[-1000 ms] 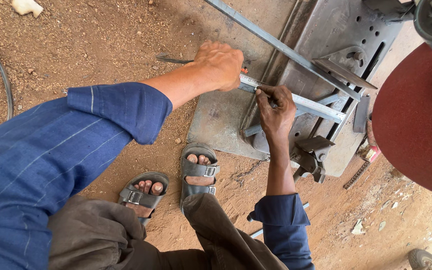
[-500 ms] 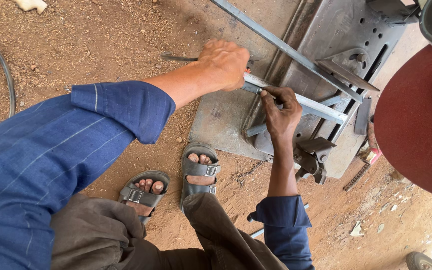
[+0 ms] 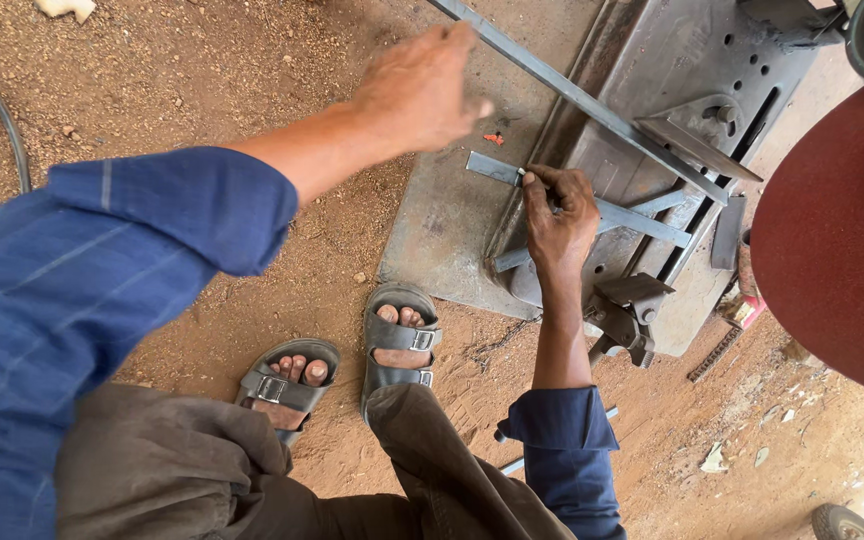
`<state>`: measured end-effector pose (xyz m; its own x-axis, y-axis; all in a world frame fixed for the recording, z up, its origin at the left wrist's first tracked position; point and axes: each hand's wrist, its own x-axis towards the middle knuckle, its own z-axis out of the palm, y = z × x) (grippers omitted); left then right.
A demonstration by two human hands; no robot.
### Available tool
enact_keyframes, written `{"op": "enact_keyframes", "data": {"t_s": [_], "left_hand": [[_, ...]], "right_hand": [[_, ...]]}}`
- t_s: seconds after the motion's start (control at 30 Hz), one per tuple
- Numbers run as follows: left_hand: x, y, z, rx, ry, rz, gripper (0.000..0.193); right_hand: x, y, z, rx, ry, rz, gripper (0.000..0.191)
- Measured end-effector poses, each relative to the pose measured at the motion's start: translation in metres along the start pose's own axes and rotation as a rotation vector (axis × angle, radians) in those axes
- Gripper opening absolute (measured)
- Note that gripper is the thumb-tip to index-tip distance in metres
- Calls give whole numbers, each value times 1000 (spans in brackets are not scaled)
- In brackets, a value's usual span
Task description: The person measures a long flat steel bar with a tape measure, marks it with chalk, and clamps it in a cut-off saw vise. They cut the bar with an angle grinder, producing sparks, then deburr the cut ends and stack the finished short pieces on the saw base.
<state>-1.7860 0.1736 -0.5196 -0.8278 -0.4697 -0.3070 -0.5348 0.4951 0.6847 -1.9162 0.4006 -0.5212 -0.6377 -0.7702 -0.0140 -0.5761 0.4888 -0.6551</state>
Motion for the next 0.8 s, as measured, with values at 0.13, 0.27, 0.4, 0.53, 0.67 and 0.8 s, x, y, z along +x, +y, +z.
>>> {"op": "enact_keyframes", "data": {"t_s": [0.13, 0.27, 0.4, 0.53, 0.67, 0.8], "left_hand": [[-12, -24, -7, 108, -127, -66, 69], [-20, -38, -6, 252, -222, -65, 68], [-20, -40, -6, 276, -362, -178, 72], [-22, -39, -13, 290, -360, -179, 78], [-25, -39, -22, 320, -341, -175, 80], [-27, -43, -25, 324, -377, -218, 75]], "right_hand": [[2, -1, -1, -24, -30, -6, 10], [2, -2, -1, -2, 12, 2, 11], [1, -4, 2, 8, 34, 37, 12], [2, -4, 0, 19, 20, 32, 13], [2, -1, 0, 9, -14, 41, 11], [1, 4, -1, 3, -29, 32, 10]]}}
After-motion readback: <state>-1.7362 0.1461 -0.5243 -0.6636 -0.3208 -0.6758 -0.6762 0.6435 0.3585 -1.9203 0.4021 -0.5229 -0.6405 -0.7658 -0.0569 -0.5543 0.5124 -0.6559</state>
